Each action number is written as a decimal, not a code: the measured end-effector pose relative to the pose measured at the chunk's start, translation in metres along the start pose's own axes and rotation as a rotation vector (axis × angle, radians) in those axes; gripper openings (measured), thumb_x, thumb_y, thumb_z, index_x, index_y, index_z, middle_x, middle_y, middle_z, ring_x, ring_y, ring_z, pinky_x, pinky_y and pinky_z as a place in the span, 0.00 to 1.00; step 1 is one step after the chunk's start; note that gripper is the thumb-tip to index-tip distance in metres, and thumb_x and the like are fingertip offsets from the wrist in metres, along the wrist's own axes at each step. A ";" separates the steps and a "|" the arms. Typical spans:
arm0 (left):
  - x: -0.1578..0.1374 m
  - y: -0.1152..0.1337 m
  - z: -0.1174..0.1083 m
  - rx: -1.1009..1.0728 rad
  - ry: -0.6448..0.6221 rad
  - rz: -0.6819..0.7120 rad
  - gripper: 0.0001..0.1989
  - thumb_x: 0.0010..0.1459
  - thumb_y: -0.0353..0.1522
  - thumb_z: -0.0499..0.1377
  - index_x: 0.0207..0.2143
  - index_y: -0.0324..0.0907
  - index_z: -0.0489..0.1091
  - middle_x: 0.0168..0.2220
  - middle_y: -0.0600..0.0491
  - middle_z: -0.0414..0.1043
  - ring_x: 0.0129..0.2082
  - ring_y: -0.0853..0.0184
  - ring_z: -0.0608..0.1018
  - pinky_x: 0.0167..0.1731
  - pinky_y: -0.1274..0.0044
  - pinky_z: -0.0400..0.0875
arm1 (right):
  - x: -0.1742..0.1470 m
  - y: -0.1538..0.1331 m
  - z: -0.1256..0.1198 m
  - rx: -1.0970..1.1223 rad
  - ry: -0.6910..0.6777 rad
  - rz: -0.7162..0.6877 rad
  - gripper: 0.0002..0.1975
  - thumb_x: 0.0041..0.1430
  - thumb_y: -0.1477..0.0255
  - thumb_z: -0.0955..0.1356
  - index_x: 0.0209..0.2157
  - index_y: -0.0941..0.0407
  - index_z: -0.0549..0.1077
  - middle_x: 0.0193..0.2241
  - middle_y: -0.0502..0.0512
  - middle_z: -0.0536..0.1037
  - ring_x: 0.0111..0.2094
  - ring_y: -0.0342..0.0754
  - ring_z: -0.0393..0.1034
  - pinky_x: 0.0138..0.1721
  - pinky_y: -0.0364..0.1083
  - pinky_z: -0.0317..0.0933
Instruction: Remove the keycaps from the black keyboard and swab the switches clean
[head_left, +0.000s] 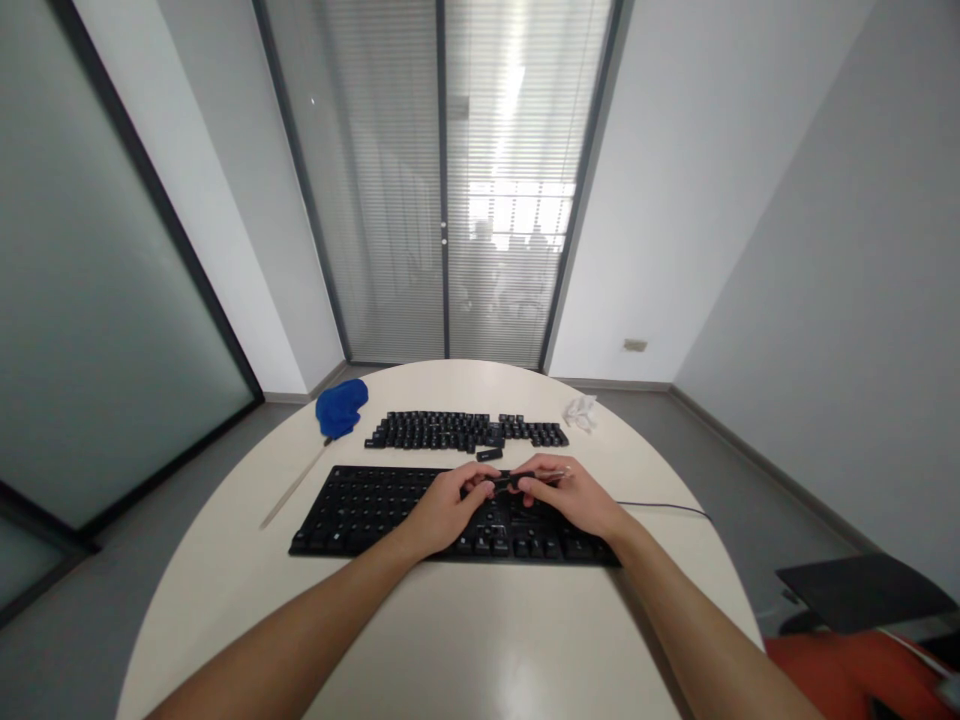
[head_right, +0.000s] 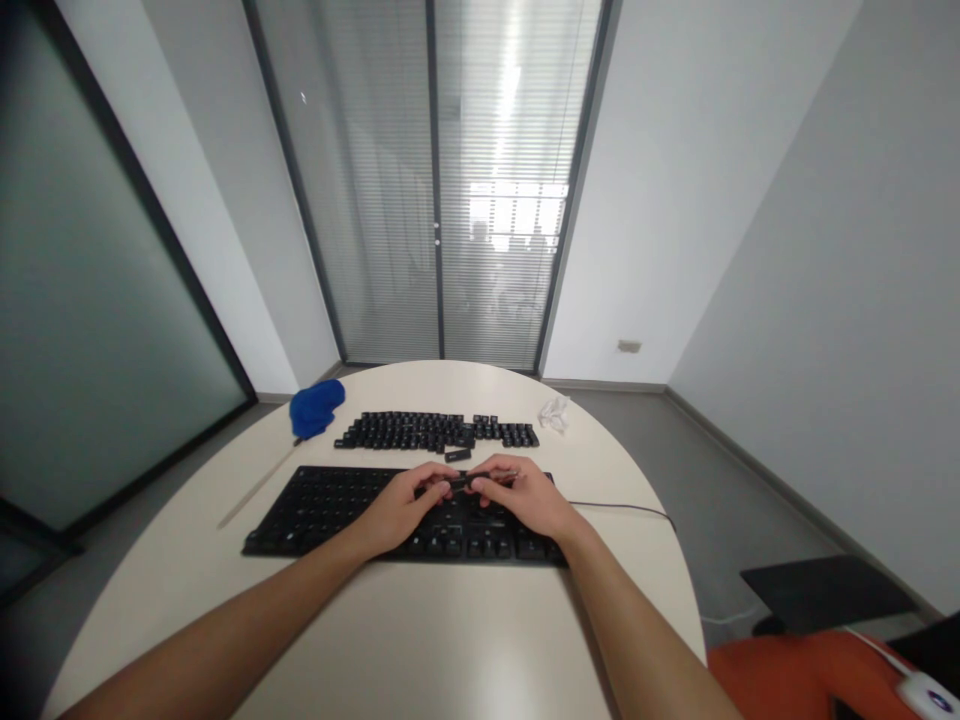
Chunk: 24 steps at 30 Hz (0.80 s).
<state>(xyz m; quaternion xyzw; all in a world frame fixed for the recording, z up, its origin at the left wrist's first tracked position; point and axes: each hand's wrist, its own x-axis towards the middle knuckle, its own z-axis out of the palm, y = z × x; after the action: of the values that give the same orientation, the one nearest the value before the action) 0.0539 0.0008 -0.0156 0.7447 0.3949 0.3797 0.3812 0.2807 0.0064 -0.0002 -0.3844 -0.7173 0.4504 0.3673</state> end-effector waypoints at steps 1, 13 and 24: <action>0.000 0.000 0.000 -0.005 -0.012 0.010 0.13 0.64 0.35 0.55 0.46 0.41 0.74 0.36 0.52 0.78 0.38 0.63 0.77 0.43 0.72 0.69 | 0.000 0.000 0.000 -0.002 0.005 0.001 0.16 0.58 0.58 0.71 0.39 0.57 0.78 0.31 0.54 0.81 0.29 0.46 0.73 0.37 0.47 0.67; 0.004 -0.001 -0.006 -0.176 -0.072 -0.048 0.17 0.64 0.42 0.53 0.43 0.40 0.75 0.36 0.51 0.76 0.36 0.64 0.76 0.41 0.73 0.70 | -0.002 -0.001 -0.005 0.028 0.008 0.027 0.17 0.55 0.58 0.73 0.37 0.57 0.81 0.28 0.53 0.80 0.30 0.48 0.74 0.38 0.48 0.68; 0.008 -0.016 -0.002 -0.210 0.086 -0.059 0.14 0.59 0.40 0.61 0.42 0.39 0.73 0.36 0.50 0.76 0.36 0.64 0.77 0.42 0.72 0.71 | -0.001 -0.005 -0.007 0.018 0.028 -0.108 0.16 0.68 0.60 0.62 0.34 0.56 0.74 0.37 0.55 0.78 0.37 0.49 0.72 0.45 0.49 0.64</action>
<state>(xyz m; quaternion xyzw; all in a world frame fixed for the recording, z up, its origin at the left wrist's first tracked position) 0.0509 0.0143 -0.0269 0.6716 0.3909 0.4392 0.4508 0.2860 0.0061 0.0066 -0.3481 -0.7278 0.4307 0.4046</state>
